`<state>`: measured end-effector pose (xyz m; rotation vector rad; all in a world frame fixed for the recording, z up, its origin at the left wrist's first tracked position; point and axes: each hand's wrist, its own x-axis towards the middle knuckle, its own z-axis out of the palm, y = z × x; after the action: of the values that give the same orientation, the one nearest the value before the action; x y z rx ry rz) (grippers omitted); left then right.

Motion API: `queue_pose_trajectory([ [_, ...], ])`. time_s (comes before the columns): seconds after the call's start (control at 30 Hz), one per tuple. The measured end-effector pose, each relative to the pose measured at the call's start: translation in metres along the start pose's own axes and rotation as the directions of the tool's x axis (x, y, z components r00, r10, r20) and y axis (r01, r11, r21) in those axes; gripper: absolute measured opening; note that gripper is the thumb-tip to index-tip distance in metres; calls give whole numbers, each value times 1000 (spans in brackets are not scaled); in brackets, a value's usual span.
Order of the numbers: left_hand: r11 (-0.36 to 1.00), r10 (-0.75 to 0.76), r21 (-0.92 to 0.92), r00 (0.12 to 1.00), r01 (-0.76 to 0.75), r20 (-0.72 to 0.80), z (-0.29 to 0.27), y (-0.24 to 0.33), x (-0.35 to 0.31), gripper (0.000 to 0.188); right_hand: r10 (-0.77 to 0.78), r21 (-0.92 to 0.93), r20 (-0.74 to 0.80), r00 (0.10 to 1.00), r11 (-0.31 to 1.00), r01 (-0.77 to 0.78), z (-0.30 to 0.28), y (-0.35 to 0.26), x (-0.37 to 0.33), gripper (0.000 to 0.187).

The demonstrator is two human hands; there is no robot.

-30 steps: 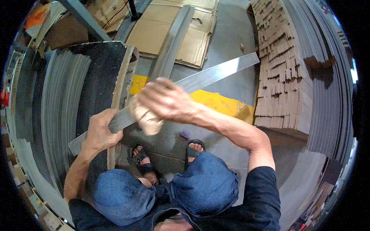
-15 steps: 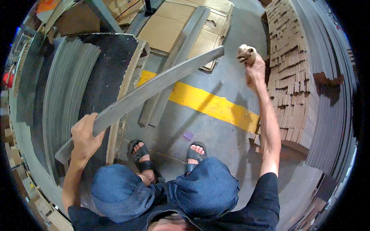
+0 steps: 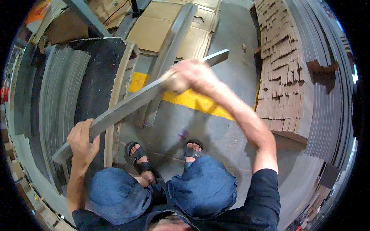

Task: The person wipes individual long grey slats with a cloth and then gathers a bundle of them together to place on a pallet.

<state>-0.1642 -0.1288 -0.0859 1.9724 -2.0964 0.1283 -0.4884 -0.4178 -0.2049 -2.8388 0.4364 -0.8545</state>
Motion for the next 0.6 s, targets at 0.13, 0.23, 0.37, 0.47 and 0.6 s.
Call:
queue_pose_trajectory([
  [0.13,970,-144,-180,982,165,123,-14,-16,-39,53,779,-89,132,612,625,-776,-77,77,-57,20],
  [0.23,817,-102,-503,930,280,352,-4,-17,-30,63,949,598,210,234,64,-799,-80,107,-112,22],
  [0.37,462,-52,-726,833,510,552,46,6,-21,68,861,922,375,342,-311,-229,-25,1,-60,41],
  [0.47,318,16,-792,832,522,555,82,57,19,71,717,782,573,397,-623,-6,36,-87,-27,58],
  [0.6,644,-46,-729,963,230,264,118,72,32,77,828,943,305,470,-330,-31,72,-179,20,56],
])
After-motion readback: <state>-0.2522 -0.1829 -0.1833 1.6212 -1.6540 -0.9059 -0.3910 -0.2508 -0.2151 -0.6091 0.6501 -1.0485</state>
